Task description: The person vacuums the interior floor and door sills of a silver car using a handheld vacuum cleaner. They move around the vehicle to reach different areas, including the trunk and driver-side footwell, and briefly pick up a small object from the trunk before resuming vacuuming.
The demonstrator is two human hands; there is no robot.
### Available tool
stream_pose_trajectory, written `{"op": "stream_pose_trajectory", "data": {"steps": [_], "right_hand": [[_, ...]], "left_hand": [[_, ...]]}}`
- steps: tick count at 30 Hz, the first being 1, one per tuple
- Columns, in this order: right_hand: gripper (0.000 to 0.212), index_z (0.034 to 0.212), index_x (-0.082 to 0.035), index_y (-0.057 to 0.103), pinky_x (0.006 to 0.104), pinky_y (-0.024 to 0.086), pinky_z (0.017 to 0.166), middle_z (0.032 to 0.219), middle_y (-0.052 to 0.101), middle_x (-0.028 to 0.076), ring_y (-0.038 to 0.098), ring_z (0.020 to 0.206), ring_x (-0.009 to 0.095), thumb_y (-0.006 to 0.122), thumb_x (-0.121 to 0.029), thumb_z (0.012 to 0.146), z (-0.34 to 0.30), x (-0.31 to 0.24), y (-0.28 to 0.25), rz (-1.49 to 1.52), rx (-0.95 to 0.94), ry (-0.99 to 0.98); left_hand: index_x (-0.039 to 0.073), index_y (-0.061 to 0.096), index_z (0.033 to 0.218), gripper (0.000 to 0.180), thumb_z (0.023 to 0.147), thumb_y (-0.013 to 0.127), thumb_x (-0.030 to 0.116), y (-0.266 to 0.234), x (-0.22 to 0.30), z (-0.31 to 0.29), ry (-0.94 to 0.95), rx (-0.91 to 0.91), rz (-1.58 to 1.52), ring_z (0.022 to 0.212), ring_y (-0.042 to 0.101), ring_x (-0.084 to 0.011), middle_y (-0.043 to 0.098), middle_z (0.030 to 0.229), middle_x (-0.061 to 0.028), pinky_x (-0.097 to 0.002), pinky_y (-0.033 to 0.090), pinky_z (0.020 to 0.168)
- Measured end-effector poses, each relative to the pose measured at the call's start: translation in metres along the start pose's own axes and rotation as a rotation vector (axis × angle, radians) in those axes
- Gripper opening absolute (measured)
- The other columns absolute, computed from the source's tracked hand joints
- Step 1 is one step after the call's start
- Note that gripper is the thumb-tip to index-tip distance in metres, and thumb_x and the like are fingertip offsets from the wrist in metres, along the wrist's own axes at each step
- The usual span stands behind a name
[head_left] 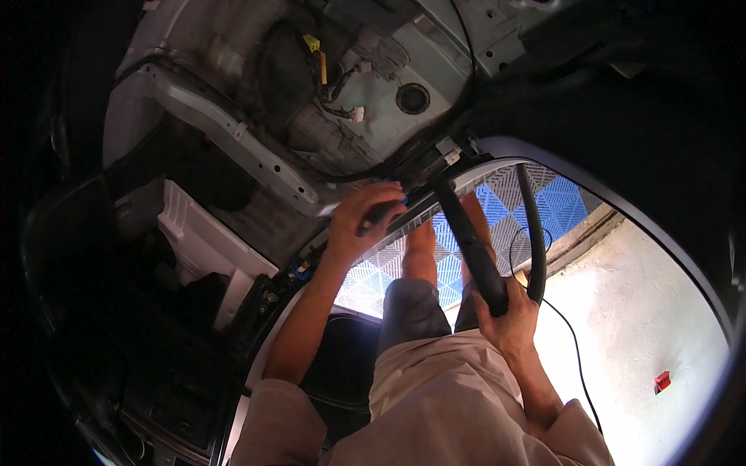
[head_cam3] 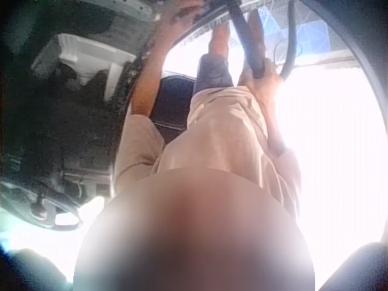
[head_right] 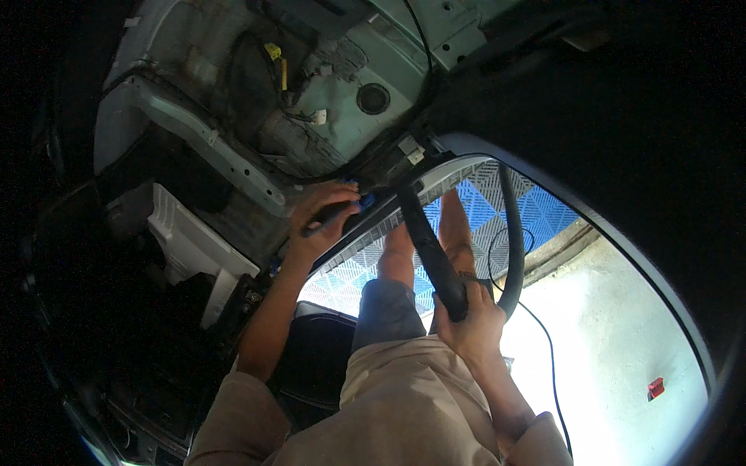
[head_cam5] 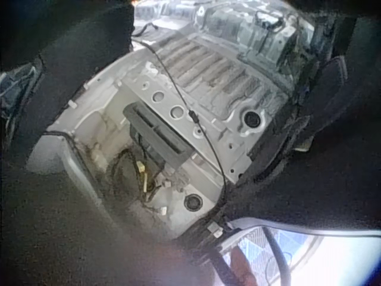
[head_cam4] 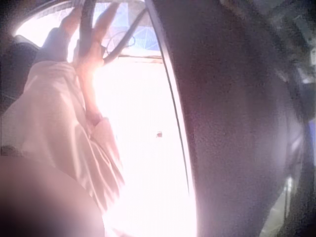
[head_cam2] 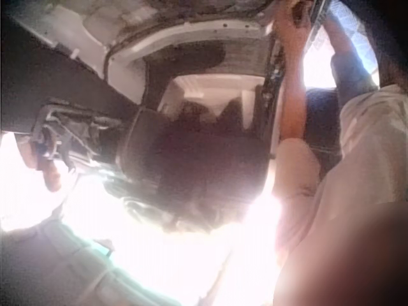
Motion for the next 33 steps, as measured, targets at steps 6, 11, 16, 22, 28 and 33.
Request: {"op": "stream_pose_trajectory", "data": {"steps": [6,11,16,22,28,33], "right_hand": [[0.042,0.109,0.000,0.063,0.0446,0.057,0.062,0.086,0.068,0.019,0.070,0.072,0.038,0.081,-0.022,0.077,-0.009,-0.007,-0.001,-0.072,-0.041,-0.042],[0.033,0.095,-0.004,0.062,0.0448,0.057,0.053,0.080,0.061,0.014,0.069,0.066,0.034,0.081,-0.023,0.075,0.003,-0.035,0.027,-0.244,0.009,-0.205],[0.040,0.100,-0.006,0.062,0.0465,0.058,0.056,0.084,0.062,0.014,0.070,0.070,0.035,0.082,-0.030,0.076,0.002,-0.047,0.041,-0.308,-0.070,-0.136],[0.044,0.105,-0.004,0.062,0.0438,0.058,0.056,0.084,0.063,0.014,0.070,0.071,0.033,0.082,-0.023,0.072,0.000,-0.062,0.015,-0.383,-0.119,-0.132],[0.035,0.092,-0.006,0.059,0.0433,0.055,0.054,0.080,0.062,0.012,0.068,0.067,0.033,0.082,-0.019,0.069,0.018,-0.064,-0.018,-0.485,-0.109,-0.186],[0.029,0.088,-0.005,0.060,0.0457,0.056,0.058,0.076,0.065,0.016,0.070,0.065,0.038,0.080,-0.021,0.074,0.052,-0.066,-0.032,-0.323,-0.071,-0.199]], "left_hand": [[0.008,0.071,0.111,0.029,0.084,0.079,0.008,0.055,-0.009,0.002,0.022,0.016,-0.124,0.113,0.070,-0.0293,0.071,0.121,-0.0118,-0.0382,0.060,0.087],[0.012,0.069,0.110,0.027,0.085,0.077,0.017,0.068,-0.012,0.024,-0.046,-0.245,0.118,0.107,0.071,-0.0295,0.070,0.120,-0.0077,-0.0392,0.060,0.083],[0.012,0.067,0.109,0.025,0.086,0.075,0.018,0.063,-0.020,0.026,-0.120,-0.493,0.317,0.102,0.071,-0.0306,0.071,0.114,-0.0055,-0.0403,0.060,0.083],[0.009,0.066,0.109,0.020,0.092,0.071,0.017,0.055,0.018,0.023,0.196,-0.035,-0.012,0.092,0.071,-0.0350,0.071,0.108,-0.0112,-0.0438,0.058,0.076],[0.005,0.070,0.107,0.020,0.089,0.076,0.011,0.033,-0.051,-0.004,-0.361,-0.299,0.142,0.098,0.073,-0.0321,0.073,0.109,-0.0115,-0.0388,0.058,0.080],[0.005,0.070,0.107,0.024,0.085,0.077,0.001,0.004,-0.024,-0.042,-0.175,0.046,-0.045,0.102,0.073,-0.0329,0.073,0.112,-0.0144,-0.0378,0.058,0.084]]}}
Point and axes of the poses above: each hand's wrist, its own z-axis towards the middle knuckle, its own y-axis out of the palm, x = y × z, the point moved 10 cm from there along z, towards the middle knuckle
